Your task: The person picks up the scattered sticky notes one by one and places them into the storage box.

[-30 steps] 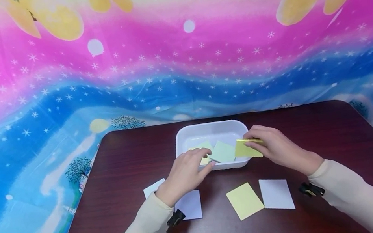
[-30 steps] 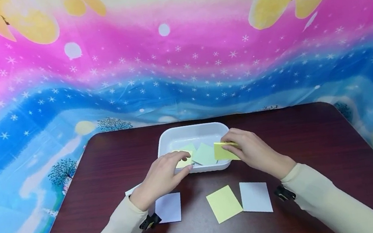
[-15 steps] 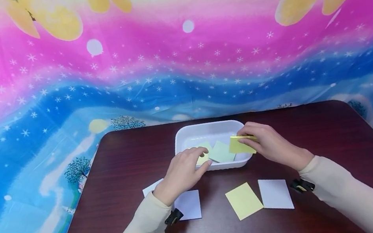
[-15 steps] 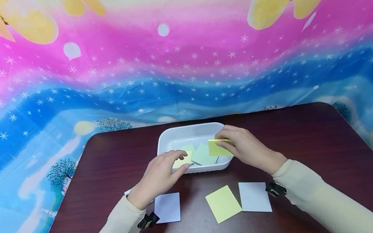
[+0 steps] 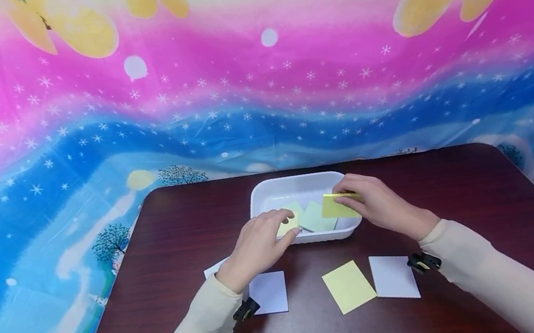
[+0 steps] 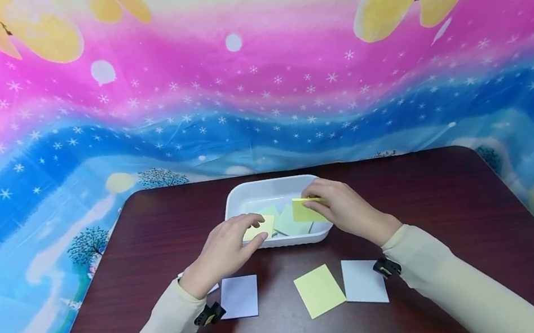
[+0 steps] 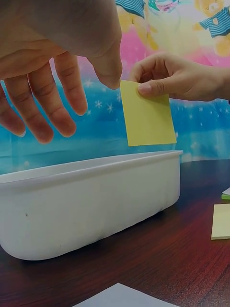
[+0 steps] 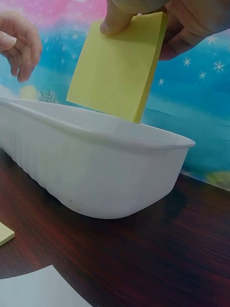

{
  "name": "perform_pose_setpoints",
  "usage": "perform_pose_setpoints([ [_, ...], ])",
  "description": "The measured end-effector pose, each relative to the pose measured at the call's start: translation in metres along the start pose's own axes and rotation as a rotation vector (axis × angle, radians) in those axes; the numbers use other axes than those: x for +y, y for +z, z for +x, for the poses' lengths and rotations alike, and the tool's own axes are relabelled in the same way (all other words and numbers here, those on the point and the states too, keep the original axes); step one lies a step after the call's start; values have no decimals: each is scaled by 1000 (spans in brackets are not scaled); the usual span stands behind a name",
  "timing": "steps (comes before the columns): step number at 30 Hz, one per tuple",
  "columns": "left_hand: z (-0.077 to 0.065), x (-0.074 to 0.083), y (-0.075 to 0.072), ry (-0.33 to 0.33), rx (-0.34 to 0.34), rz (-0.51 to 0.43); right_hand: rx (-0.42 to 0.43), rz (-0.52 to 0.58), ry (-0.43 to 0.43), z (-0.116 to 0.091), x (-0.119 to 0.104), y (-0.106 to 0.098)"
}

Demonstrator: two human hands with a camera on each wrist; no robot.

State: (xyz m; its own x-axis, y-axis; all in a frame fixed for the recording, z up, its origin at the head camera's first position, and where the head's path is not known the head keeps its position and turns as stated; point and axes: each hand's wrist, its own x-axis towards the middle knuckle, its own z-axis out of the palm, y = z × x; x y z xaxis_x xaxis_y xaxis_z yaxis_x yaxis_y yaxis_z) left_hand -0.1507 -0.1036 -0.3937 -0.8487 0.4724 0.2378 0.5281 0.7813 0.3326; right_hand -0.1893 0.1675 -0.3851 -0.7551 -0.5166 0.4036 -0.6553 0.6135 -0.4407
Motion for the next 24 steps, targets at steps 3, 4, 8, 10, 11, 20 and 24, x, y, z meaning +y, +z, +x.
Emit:
perform_pose_setpoints([
  [3, 0, -1, 0, -4, 3, 2, -6, 9, 4, 1, -1, 1],
  [4, 0, -2, 0, -6, 5, 3, -9, 13, 5, 1, -1, 2],
  [8, 0, -2, -1, -4, 11, 5, -18, 35, 15, 2, 0, 4],
  [10, 0, -2, -2, -6, 11, 10, -22, 39, 18, 3, 1, 6],
  [11, 0, -2, -2, -8, 10, 11, -23, 41, 17, 3, 1, 6],
  [20, 0, -5, -6, -34, 4, 15, -46, 43, 24, 9, 0, 13],
  [24, 0, -8, -7, -45, 4, 12, -59, 36, 21, 12, 1, 16],
])
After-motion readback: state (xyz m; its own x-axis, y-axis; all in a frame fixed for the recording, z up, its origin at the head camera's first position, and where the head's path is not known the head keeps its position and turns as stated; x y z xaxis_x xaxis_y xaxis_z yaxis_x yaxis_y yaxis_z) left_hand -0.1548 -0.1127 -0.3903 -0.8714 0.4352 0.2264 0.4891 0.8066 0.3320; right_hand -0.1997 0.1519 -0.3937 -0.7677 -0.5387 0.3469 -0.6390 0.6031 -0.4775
